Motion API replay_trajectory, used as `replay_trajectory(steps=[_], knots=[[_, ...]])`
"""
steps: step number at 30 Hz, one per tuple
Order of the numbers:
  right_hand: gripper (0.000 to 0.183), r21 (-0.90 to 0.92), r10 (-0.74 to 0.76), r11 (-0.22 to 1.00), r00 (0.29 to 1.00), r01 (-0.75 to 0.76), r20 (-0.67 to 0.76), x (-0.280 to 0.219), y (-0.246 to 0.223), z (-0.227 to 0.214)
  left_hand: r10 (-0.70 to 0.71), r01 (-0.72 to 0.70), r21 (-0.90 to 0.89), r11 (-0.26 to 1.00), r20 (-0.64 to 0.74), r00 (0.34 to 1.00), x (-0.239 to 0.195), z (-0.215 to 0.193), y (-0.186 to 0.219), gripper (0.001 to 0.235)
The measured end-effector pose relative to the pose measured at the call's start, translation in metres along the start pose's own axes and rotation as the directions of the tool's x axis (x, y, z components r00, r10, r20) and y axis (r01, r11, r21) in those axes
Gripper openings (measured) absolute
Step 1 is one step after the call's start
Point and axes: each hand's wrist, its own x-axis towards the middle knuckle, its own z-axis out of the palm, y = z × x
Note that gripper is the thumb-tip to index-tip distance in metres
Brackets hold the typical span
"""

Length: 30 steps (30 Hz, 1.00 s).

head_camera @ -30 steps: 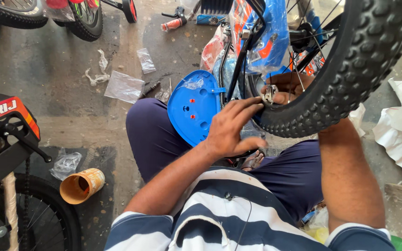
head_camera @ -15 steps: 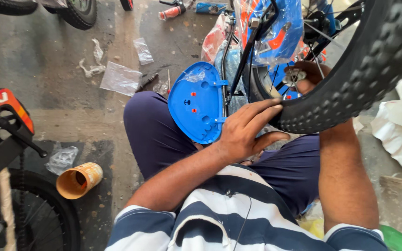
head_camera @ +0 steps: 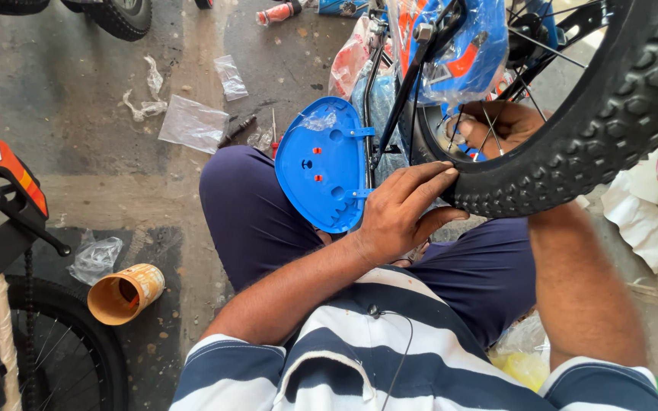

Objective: The person assembles a blue children's bicycle by attaching the pedal crank to the bottom bracket and securing the rear wheel. They use a wrench to tighten the crank bolt and adjust the rear wheel axle nuts by hand.

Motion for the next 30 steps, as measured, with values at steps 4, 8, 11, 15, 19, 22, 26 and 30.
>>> replay_trajectory(steps=[4,8,11,15,19,22,26,30], knots=[[0.033,-0.022,0.077,0.997,0.992,-0.075,0.100,0.000,-0.024,-0.009,-0.038,0.037,-0.164,0.986,0.000,0.999,0.009,-0.009,-0.009,0.052],[0.041,0.136,0.176,0.969,0.966,-0.204,0.190,-0.002,-0.036,-0.016,-0.351,0.346,-0.237,0.908,0.025,0.936,0.034,-0.016,-0.028,0.029],[0.045,0.220,0.139,0.955,0.953,-0.202,0.269,0.002,-0.035,-0.013,-0.248,0.248,-0.117,0.962,0.014,0.969,0.050,-0.015,-0.036,0.022],[0.048,0.278,-0.076,0.960,0.933,-0.026,0.351,0.013,-0.028,-0.011,-0.342,0.328,-0.174,0.929,-0.054,0.938,0.055,-0.012,-0.033,0.017],[0.040,0.231,-0.046,0.972,0.924,-0.046,0.380,0.017,-0.021,-0.017,-0.432,0.420,-0.184,0.889,-0.031,0.901,0.052,-0.014,-0.026,0.017],[0.029,0.057,0.039,0.997,0.971,-0.053,0.237,0.014,-0.014,-0.010,-0.456,0.458,-0.164,0.874,0.055,0.888,0.046,-0.015,-0.022,0.022],[0.021,0.020,0.047,0.999,0.997,-0.048,0.060,0.004,-0.008,0.002,-0.124,0.127,-0.044,0.991,0.067,0.990,0.029,-0.015,-0.009,0.035],[0.020,0.065,0.019,0.998,0.994,-0.026,0.104,0.004,-0.018,-0.001,-0.012,0.004,0.099,0.995,0.076,0.997,0.014,-0.013,-0.006,0.069]])
